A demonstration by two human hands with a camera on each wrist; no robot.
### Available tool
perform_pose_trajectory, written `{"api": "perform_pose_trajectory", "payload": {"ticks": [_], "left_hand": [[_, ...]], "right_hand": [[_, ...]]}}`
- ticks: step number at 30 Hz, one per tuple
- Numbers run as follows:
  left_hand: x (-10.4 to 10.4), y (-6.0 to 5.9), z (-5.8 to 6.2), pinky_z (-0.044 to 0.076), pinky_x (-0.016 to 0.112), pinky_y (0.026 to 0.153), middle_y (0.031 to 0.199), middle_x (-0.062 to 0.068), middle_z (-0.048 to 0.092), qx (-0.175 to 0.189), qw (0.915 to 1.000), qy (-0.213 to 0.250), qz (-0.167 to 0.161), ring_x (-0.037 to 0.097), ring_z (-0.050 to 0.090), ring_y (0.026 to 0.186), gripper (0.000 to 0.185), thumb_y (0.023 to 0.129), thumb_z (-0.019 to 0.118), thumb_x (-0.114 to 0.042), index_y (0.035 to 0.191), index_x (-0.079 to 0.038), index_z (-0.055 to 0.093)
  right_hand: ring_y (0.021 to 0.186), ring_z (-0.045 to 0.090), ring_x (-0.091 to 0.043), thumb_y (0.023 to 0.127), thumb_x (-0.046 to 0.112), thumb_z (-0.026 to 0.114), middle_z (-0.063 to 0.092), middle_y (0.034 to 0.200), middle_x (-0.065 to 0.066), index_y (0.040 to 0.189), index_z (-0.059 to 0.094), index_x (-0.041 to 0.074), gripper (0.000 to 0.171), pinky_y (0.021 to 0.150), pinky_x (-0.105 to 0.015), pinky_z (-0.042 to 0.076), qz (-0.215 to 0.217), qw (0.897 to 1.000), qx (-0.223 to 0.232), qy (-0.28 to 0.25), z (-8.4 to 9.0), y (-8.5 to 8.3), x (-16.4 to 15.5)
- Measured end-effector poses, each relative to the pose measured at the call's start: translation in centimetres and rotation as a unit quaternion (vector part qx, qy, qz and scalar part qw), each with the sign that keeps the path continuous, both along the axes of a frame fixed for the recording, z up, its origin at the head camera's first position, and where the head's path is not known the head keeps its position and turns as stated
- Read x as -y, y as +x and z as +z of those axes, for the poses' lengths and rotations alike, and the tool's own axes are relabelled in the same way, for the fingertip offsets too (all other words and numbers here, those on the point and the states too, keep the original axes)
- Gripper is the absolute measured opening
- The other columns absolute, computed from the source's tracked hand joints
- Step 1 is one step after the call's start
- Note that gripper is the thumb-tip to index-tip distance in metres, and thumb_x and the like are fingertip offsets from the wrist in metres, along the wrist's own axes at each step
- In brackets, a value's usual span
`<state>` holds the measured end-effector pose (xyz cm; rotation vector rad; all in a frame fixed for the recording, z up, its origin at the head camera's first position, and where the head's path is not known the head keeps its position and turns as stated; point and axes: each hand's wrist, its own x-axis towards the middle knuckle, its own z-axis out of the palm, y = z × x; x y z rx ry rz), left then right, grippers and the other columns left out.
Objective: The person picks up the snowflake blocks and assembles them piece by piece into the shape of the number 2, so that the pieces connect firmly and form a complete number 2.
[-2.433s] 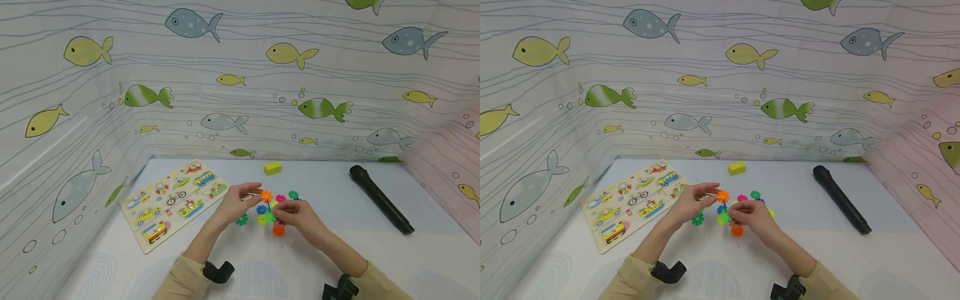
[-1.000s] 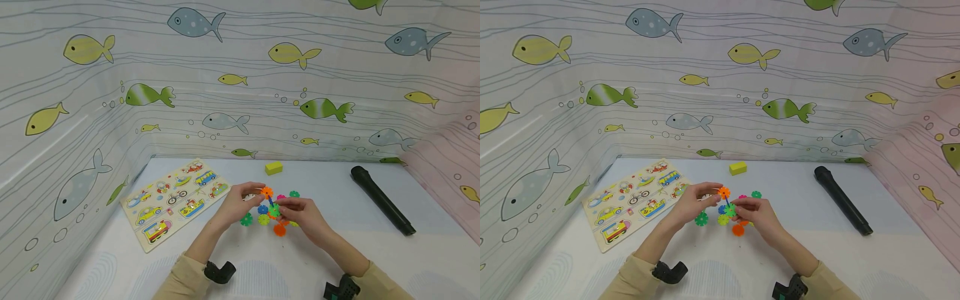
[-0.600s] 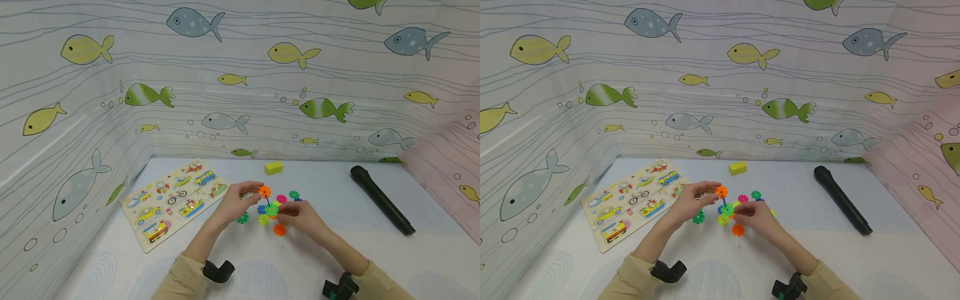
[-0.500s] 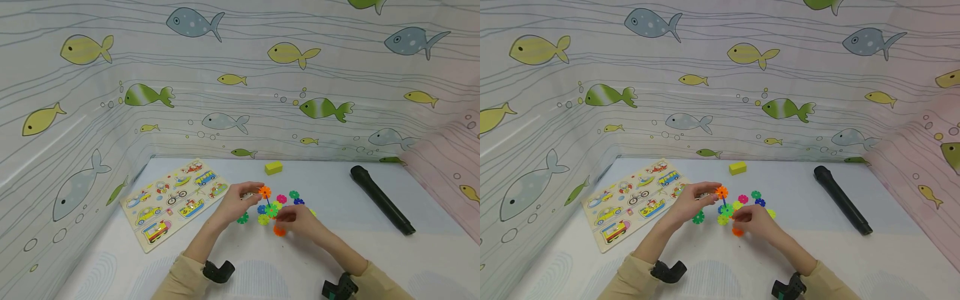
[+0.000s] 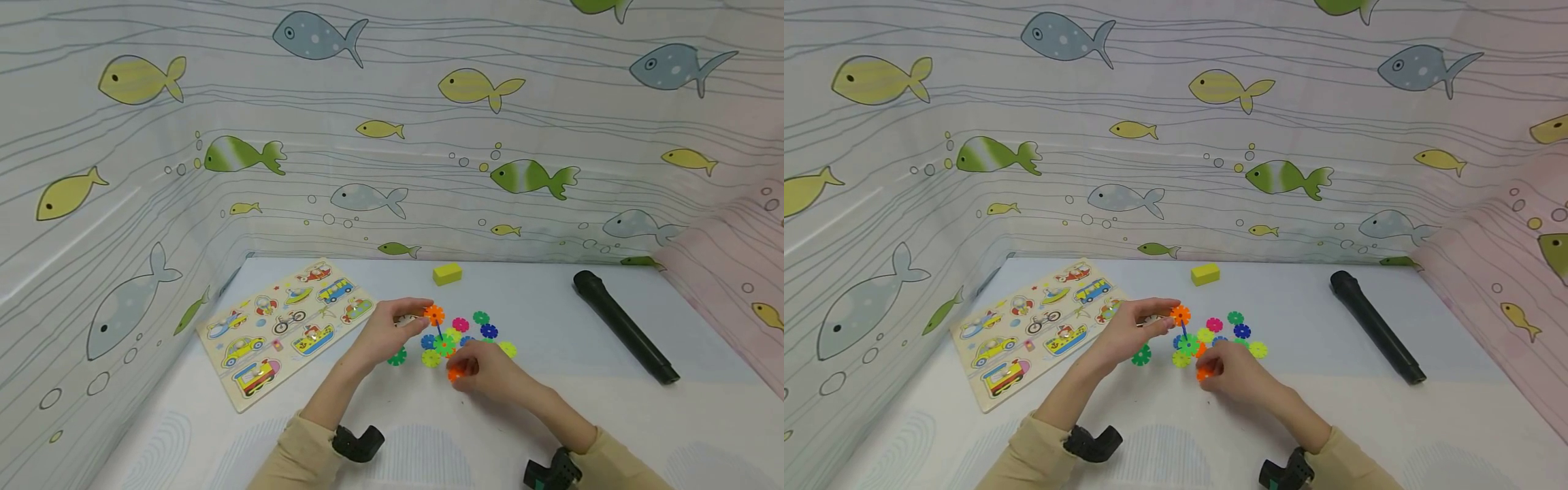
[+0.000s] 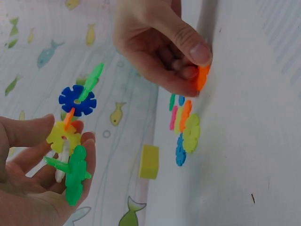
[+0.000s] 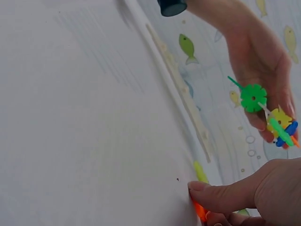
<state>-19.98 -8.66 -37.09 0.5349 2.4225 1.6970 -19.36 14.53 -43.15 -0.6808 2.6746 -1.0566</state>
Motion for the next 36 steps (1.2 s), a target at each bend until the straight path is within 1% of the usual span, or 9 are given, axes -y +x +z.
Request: {"api": "perform_pose_trajectory", "payload": {"ticks": [8,12,16,20,23,25,29,33,36], "left_hand": [[-0.1,-0.1,-0.1,0.053,0.038,0.097,0.13,0.008,0.067,-0.005,0.9999,-0.01,-0.002,0.025,0.061,0.118,0.035,0.1,0.06,-0.017,0.135,-0.01,0.062],[-0.1,-0.1,-0.2,0.049,0.044,0.103,0.13,0.008,0.067,-0.007,0.9999,-0.01,0.001,0.026,0.057,0.123,0.035,0.1,0.06,-0.018,0.134,-0.011,0.063],[0.0,0.0,-0.1,0.047,0.047,0.105,0.13,0.008,0.067,-0.008,0.9999,-0.012,0.003,0.027,0.056,0.124,0.035,0.1,0.06,-0.018,0.135,-0.011,0.062],[-0.1,0.0,-0.1,0.046,0.048,0.106,0.13,0.007,0.067,-0.014,0.9998,-0.016,0.005,0.026,0.056,0.125,0.036,0.1,0.06,-0.018,0.135,-0.01,0.062],[-0.1,-0.1,-0.1,0.049,0.045,0.103,0.128,0.007,0.067,-0.011,0.9998,-0.011,0.009,0.025,0.06,0.119,0.035,0.1,0.06,-0.019,0.135,-0.011,0.063],[0.0,-0.1,-0.2,0.052,0.042,0.099,0.127,0.008,0.068,-0.01,0.9999,-0.004,0.012,0.025,0.064,0.114,0.035,0.1,0.06,-0.019,0.134,-0.011,0.063],[0.0,-0.2,-0.2,0.055,0.039,0.095,0.126,0.007,0.068,-0.005,0.9997,0.003,0.023,0.024,0.067,0.108,0.034,0.1,0.06,-0.019,0.134,-0.013,0.063],[-0.1,-0.2,-0.2,0.05,0.044,0.101,0.125,0.005,0.068,-0.002,0.9992,0.011,0.038,0.026,0.065,0.111,0.033,0.1,0.061,-0.018,0.133,-0.015,0.063],[-0.1,-0.2,-0.2,0.043,0.052,0.108,0.125,0.007,0.068,-0.011,0.9986,0.021,0.048,0.029,0.064,0.112,0.032,0.1,0.061,-0.016,0.132,-0.012,0.064]], "right_hand": [[0.077,0.052,-0.014,0.078,0.01,0.084,0.057,0.085,0.003,0.092,0.071,0.014,0.019,0.064,-0.022,0.048,-0.019,1.0,0.0,0.014,-0.1,0.0,0.1],[0.077,0.051,-0.014,0.078,0.012,0.085,0.056,0.084,0.003,0.091,0.067,0.016,0.023,0.064,-0.022,0.047,-0.024,1.0,0.0,0.014,-0.1,0.1,0.2],[0.075,0.051,-0.014,0.078,0.012,0.085,0.057,0.079,0.005,0.092,0.064,0.015,0.025,0.062,-0.023,0.046,-0.02,1.0,-0.002,0.009,-0.1,0.2,0.2],[0.077,0.054,-0.014,0.081,0.01,0.081,0.06,0.081,0.005,0.092,0.066,0.014,0.02,0.066,-0.022,0.048,-0.029,0.999,-0.003,-0.016,0.1,0.2,0.2],[0.077,0.058,-0.014,0.085,0.011,0.078,0.064,0.084,0.003,0.094,0.069,0.013,0.013,0.068,-0.022,0.052,-0.043,0.998,0.011,-0.054,0.3,0.1,0.3],[0.076,0.062,-0.016,0.088,0.013,0.076,0.066,0.085,0.001,0.096,0.069,0.01,0.011,0.068,-0.023,0.055,-0.047,0.995,0.03,-0.089,0.5,0.0,0.2],[0.074,0.066,-0.024,0.091,0.017,0.073,0.07,0.086,-0.009,0.103,0.066,0.003,0.019,0.067,-0.029,0.057,-0.048,0.983,0.089,-0.155,1.2,-0.1,0.1],[0.077,0.066,-0.031,0.094,0.018,0.07,0.071,0.09,-0.017,0.11,0.061,-0.002,0.027,0.07,-0.03,0.057,-0.046,0.967,0.144,-0.203,1.7,-0.1,-0.1],[0.08,0.067,-0.03,0.095,0.016,0.069,0.071,0.093,-0.017,0.116,0.06,-0.004,0.031,0.076,-0.029,0.058,-0.041,0.961,0.162,-0.221,1.9,-0.1,-0.1]]}}
